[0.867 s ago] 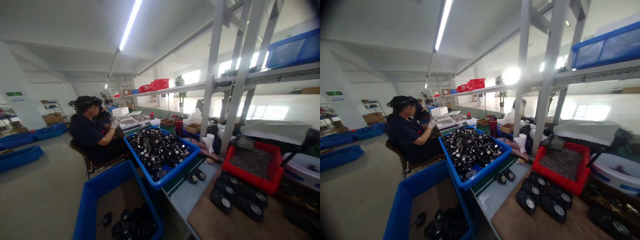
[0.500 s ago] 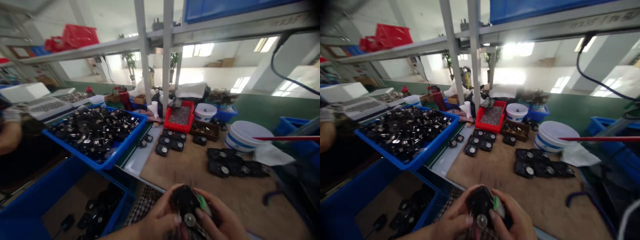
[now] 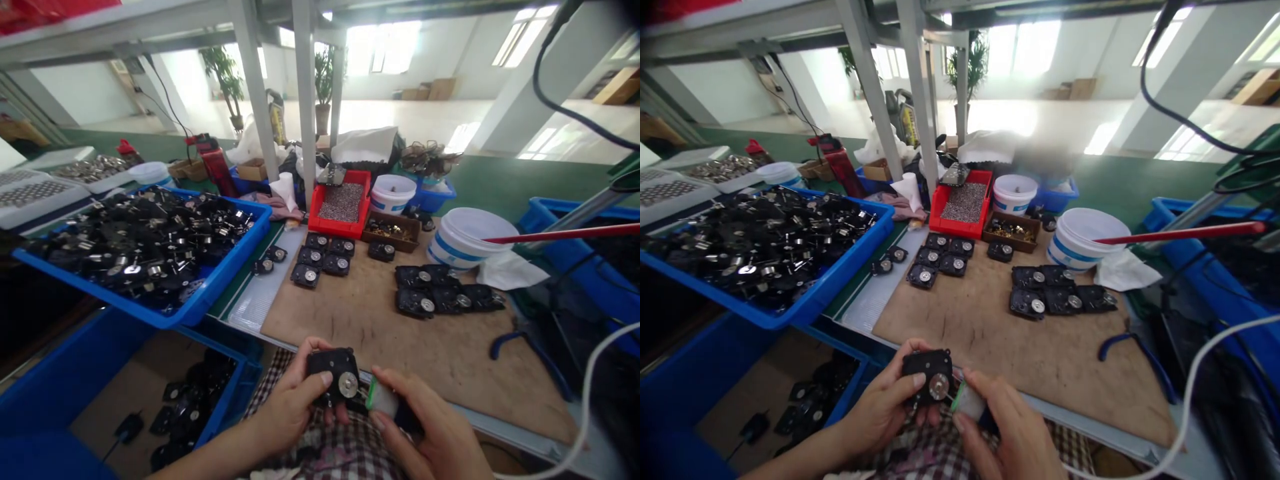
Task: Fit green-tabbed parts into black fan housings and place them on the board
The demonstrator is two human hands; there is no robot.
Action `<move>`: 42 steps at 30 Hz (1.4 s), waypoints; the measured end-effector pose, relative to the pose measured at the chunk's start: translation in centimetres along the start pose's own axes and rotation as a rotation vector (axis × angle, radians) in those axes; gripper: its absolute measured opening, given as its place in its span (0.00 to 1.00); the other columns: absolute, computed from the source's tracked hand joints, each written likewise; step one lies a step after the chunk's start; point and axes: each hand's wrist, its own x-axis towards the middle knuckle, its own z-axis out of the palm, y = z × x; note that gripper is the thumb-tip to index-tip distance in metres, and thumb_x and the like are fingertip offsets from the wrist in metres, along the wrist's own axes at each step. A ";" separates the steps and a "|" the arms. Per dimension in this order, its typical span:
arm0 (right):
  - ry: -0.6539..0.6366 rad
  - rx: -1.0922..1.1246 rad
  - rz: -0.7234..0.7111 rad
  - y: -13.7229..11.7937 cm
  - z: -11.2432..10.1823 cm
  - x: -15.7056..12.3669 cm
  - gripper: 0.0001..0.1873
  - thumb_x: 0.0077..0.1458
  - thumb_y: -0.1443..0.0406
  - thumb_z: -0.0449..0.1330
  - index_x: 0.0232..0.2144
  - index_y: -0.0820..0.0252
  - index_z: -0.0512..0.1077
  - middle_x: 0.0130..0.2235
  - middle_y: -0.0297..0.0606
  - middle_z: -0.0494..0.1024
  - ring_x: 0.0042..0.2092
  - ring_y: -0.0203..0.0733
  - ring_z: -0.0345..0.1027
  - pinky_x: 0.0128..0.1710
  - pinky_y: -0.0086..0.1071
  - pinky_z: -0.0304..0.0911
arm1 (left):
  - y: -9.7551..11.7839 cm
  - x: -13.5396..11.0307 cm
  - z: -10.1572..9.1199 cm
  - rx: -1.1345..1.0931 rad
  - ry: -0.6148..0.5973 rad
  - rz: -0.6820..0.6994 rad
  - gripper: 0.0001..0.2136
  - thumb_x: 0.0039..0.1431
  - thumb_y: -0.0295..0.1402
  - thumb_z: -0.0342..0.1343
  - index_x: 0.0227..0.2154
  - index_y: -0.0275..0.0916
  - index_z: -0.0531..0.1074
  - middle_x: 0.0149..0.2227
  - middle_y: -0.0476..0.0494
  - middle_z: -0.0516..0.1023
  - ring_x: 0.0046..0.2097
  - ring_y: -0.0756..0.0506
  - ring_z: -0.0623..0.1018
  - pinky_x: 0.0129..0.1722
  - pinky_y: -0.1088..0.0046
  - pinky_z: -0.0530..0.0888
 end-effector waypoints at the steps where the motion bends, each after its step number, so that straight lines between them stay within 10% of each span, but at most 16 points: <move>1: -0.009 -0.029 -0.033 -0.1 0.1 -0.1 0.17 0.62 0.65 0.53 0.53 0.57 0.61 0.43 0.39 0.77 0.44 0.38 0.73 0.43 0.25 0.70 | 0.0 0.0 -0.1 0.026 0.009 0.016 0.15 0.60 0.36 0.53 0.46 0.42 0.55 0.35 0.48 0.76 0.28 0.50 0.78 0.23 0.81 0.67; 24: 0.075 -0.186 -0.104 -1.0 0.4 0.8 0.15 0.68 0.61 0.46 0.47 0.64 0.67 0.37 0.42 0.79 0.39 0.39 0.76 0.37 0.26 0.73 | 0.5 -0.8 0.1 0.218 0.011 0.039 0.23 0.57 0.42 0.56 0.52 0.43 0.55 0.42 0.45 0.70 0.37 0.47 0.74 0.36 0.70 0.70; 42: -0.037 -0.227 -0.135 -0.4 0.6 -0.4 0.16 0.64 0.67 0.52 0.53 0.65 0.62 0.44 0.43 0.78 0.44 0.41 0.74 0.43 0.29 0.72 | -0.5 -1.0 -0.4 0.399 0.019 0.171 0.29 0.50 0.29 0.58 0.54 0.44 0.53 0.43 0.44 0.68 0.35 0.49 0.70 0.35 0.72 0.69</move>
